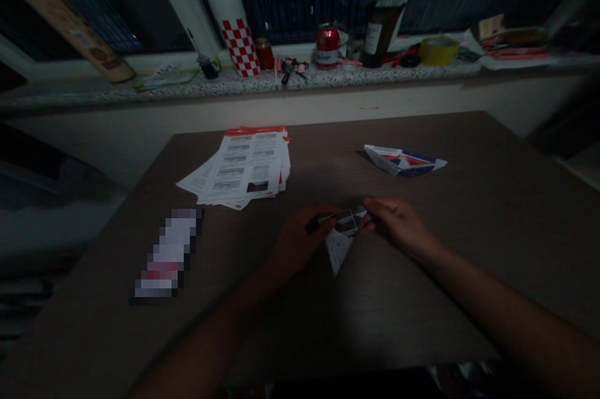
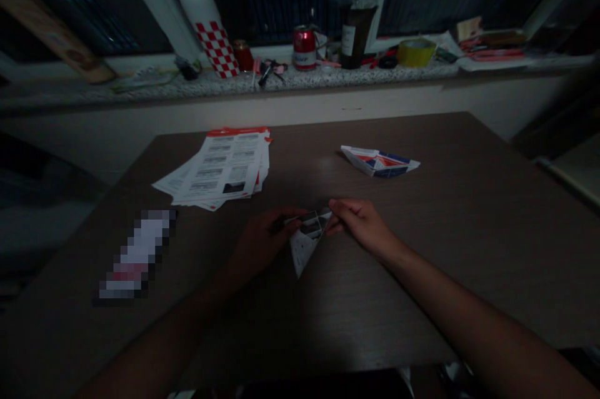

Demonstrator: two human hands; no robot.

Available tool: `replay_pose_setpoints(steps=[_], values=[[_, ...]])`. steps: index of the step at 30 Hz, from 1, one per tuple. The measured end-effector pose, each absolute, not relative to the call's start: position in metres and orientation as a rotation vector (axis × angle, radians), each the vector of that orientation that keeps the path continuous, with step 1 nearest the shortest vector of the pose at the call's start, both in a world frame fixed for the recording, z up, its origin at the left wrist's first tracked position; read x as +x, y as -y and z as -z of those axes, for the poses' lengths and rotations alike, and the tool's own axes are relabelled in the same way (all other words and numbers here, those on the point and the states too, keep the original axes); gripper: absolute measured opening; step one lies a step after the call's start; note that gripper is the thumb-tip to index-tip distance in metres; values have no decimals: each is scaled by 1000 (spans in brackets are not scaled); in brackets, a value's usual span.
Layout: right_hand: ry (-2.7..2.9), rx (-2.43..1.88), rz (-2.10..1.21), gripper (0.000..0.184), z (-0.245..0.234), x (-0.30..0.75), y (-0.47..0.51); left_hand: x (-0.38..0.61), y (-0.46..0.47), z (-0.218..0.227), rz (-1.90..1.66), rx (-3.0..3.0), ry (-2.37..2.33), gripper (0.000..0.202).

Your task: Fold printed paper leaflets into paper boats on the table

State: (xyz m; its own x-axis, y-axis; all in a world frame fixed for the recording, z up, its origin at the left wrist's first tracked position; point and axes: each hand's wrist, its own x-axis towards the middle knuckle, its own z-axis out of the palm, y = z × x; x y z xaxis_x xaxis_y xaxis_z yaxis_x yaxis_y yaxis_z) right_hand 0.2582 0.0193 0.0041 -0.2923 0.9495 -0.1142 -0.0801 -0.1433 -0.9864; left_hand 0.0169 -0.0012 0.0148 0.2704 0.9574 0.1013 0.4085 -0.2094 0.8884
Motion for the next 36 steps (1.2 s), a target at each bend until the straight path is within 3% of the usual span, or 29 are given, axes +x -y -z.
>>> replay_pose_setpoints(steps=[8, 21, 36], values=[[1358, -1140, -1674, 38, -9, 254, -13, 17, -1, -10, -928, 1753, -1280, 24], [1493, -1191, -1565, 44, -12, 254, -14, 18, 1, -12, -914, 1724, -1261, 23], [1668, -1280, -1291, 35, -16, 255, -15, 20, 1, -6, -915, 1714, -1253, 24]])
